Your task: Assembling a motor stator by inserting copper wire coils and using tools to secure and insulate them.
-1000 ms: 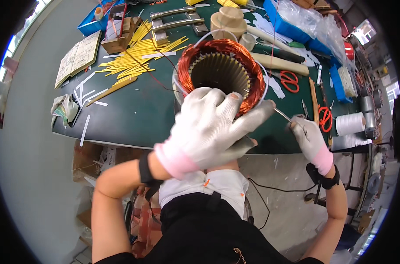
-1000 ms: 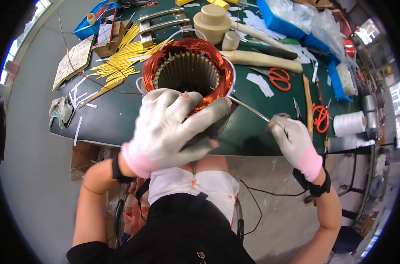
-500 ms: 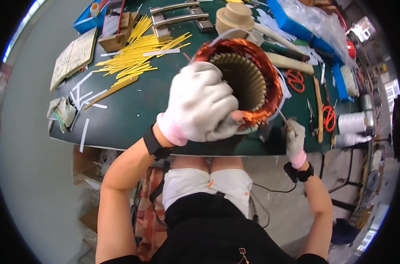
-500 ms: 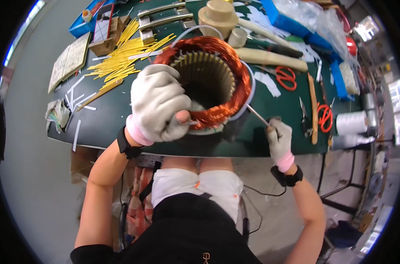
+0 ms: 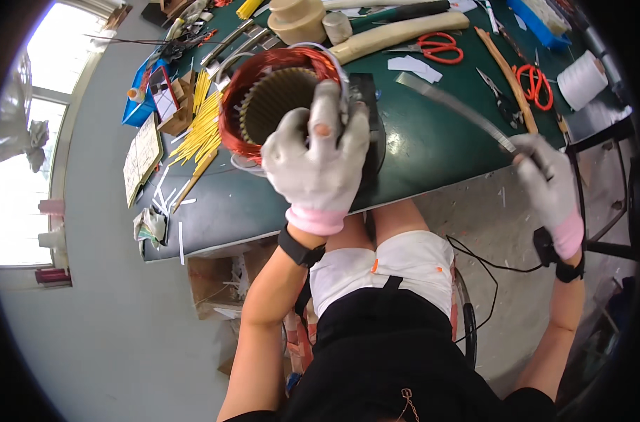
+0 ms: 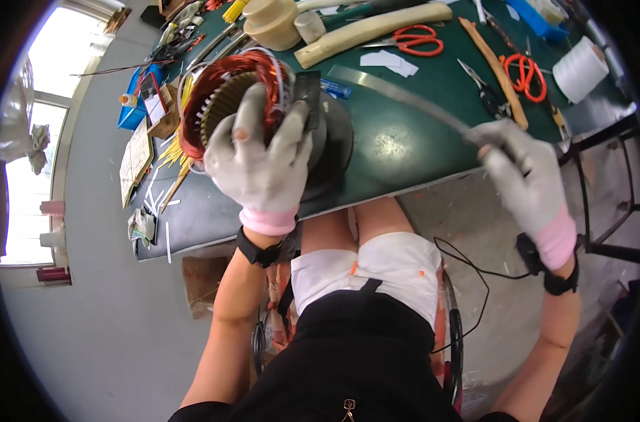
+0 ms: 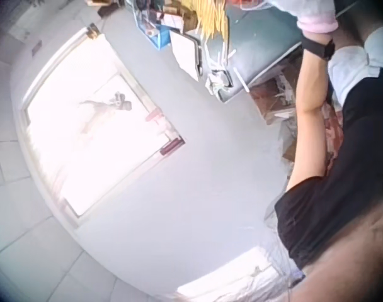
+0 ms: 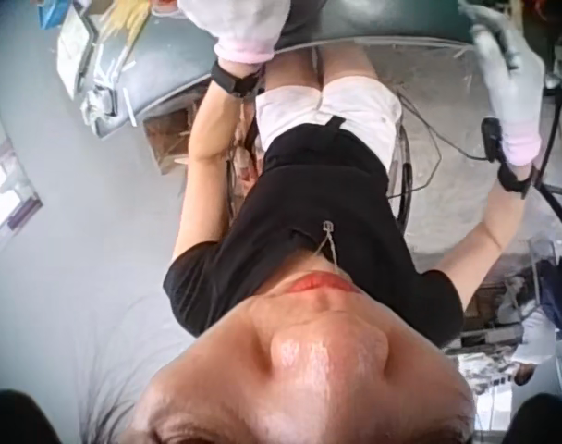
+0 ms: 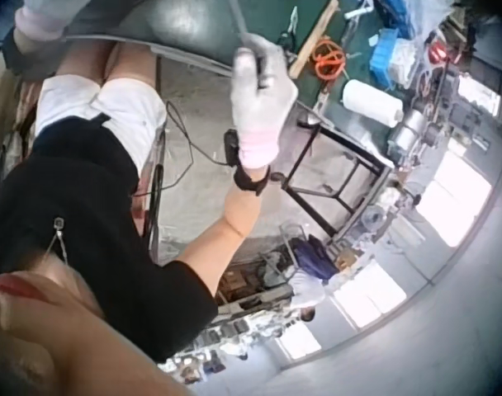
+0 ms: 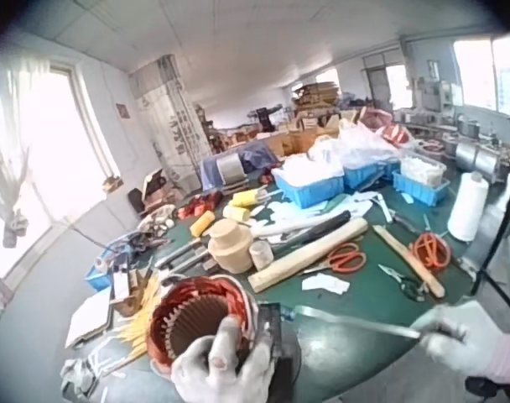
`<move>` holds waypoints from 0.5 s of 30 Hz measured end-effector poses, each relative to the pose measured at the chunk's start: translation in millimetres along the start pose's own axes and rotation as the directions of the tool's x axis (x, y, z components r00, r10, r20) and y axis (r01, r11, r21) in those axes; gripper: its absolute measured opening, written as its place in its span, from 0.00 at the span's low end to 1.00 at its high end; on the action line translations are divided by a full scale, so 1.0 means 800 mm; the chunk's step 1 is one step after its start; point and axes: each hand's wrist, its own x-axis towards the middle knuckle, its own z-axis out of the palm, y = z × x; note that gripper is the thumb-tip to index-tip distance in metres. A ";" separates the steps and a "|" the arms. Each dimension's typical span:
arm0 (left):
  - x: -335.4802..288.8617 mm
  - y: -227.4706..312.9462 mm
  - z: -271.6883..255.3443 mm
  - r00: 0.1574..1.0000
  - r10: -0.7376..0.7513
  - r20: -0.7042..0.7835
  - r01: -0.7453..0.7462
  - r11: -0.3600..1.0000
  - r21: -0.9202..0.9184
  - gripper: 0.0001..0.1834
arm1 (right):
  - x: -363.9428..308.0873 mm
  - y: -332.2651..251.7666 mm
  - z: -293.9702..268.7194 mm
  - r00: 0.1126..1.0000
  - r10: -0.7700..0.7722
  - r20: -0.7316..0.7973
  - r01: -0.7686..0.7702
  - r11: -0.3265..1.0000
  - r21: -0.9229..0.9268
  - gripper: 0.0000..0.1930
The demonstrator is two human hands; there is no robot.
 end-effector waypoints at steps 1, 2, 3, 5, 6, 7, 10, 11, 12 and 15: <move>-0.002 0.000 -0.004 0.999 -0.004 -0.040 0.003 1.000 -0.030 0.16 | -0.009 0.003 0.017 0.997 -0.073 -0.034 0.077 0.984 0.158 0.14; -0.008 -0.003 -0.012 0.997 -0.014 -0.082 0.009 0.998 -0.056 0.18 | -0.016 0.002 0.026 0.983 -0.177 -0.040 0.180 0.977 0.112 0.16; -0.015 -0.013 -0.028 1.000 -0.017 0.004 0.017 0.997 -0.069 0.22 | -0.023 0.003 0.033 0.973 -0.229 -0.036 0.231 0.969 0.085 0.16; -0.024 -0.033 -0.034 0.997 0.072 -0.017 -0.074 0.993 -0.091 0.21 | -0.030 0.004 0.041 0.965 -0.263 -0.009 0.263 0.961 0.085 0.17; -0.025 -0.040 -0.036 0.992 0.121 -0.032 -0.123 0.989 -0.086 0.21 | -0.029 0.002 0.041 0.966 -0.258 -0.012 0.258 0.962 0.095 0.17; -0.024 -0.044 -0.041 0.994 0.108 0.020 -0.106 0.991 -0.082 0.18 | -0.027 -0.001 0.041 0.949 -0.314 -0.022 0.314 0.949 0.032 0.18; -0.011 -0.041 -0.045 0.991 0.061 0.119 -0.037 0.981 -0.191 0.18 | -0.010 -0.009 0.039 0.889 -0.450 -0.078 0.444 0.892 -0.088 0.18; -0.010 -0.039 -0.050 0.975 0.050 0.218 -0.002 0.977 -0.215 0.19 | -0.004 -0.012 0.035 0.872 -0.485 -0.073 0.469 0.868 -0.160 0.18; -0.010 -0.038 -0.055 0.948 0.040 0.315 0.037 0.971 -0.234 0.21 | 0.002 -0.016 0.032 0.853 -0.517 -0.065 0.491 0.839 -0.234 0.18; -0.004 -0.023 -0.054 0.960 -0.006 0.279 0.061 0.980 -0.188 0.21 | 0.020 -0.024 0.018 0.844 -0.537 -0.022 0.516 0.821 -0.245 0.17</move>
